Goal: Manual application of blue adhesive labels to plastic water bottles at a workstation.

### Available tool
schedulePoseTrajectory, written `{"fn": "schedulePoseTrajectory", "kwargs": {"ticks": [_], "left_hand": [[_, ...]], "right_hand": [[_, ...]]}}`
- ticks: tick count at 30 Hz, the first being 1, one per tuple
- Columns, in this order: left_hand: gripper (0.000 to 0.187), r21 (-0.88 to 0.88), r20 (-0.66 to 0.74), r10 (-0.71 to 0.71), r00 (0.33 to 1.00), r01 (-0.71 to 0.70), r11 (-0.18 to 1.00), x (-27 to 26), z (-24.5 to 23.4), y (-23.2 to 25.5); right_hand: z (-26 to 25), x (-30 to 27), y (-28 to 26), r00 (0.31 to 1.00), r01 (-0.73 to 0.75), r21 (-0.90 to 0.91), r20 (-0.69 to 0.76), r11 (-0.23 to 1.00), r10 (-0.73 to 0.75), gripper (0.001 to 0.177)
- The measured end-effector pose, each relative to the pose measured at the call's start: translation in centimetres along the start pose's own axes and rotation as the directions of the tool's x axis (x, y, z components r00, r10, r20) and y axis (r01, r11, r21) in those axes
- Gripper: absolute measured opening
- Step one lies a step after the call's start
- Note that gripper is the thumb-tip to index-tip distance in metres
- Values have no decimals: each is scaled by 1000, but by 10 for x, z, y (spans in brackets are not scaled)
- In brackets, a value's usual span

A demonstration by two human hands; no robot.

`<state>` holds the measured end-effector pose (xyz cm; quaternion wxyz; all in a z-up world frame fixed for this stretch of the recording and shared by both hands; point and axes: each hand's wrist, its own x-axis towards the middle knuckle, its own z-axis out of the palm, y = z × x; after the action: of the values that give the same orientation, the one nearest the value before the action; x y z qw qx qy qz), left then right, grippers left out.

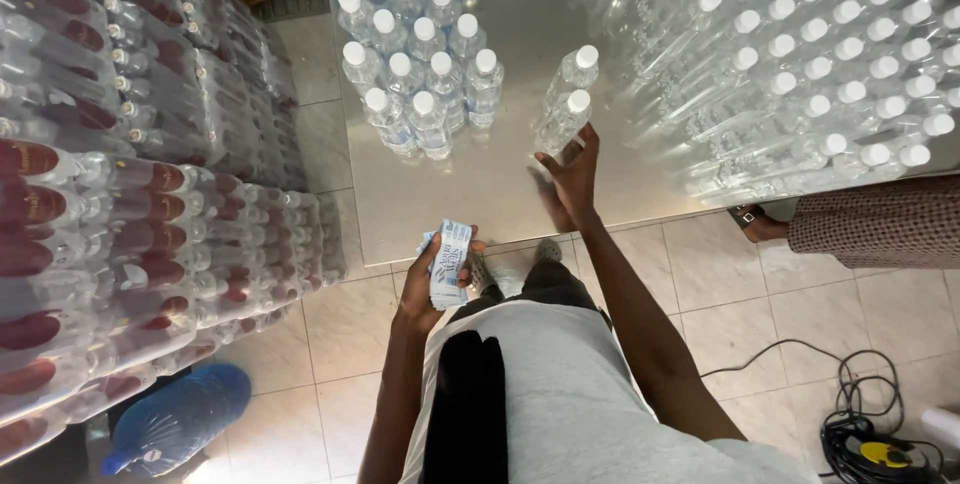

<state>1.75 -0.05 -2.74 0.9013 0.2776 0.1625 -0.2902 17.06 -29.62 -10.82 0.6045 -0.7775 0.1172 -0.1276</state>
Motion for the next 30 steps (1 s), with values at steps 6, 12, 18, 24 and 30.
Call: {"fn": "schedulePoseTrajectory", "kwargs": {"ticks": [6,12,18,24,30], "left_hand": [[75,-33,67,-56,996,59,998,26,42,6],[77,-82,116,-28,993,38,996,64,65,-30],[60,8,53,-78,996,78,997,45,144,-33],[51,-10,49,-106,993,107,994,57,177,-47],[63,82,-6,-79,997,79,994,70,195,-67]], "right_hand": [[4,17,-22,984,-90,-138,140,986,109,73],[-21,-18,-50,944,-73,-221,300,973,139,96],[-103,-54,-91,874,-129,-141,450,982,180,24],[-125,-25,-136,697,-180,21,708,983,112,45],[-156,8,-132,704,-157,118,710,980,27,48]]}}
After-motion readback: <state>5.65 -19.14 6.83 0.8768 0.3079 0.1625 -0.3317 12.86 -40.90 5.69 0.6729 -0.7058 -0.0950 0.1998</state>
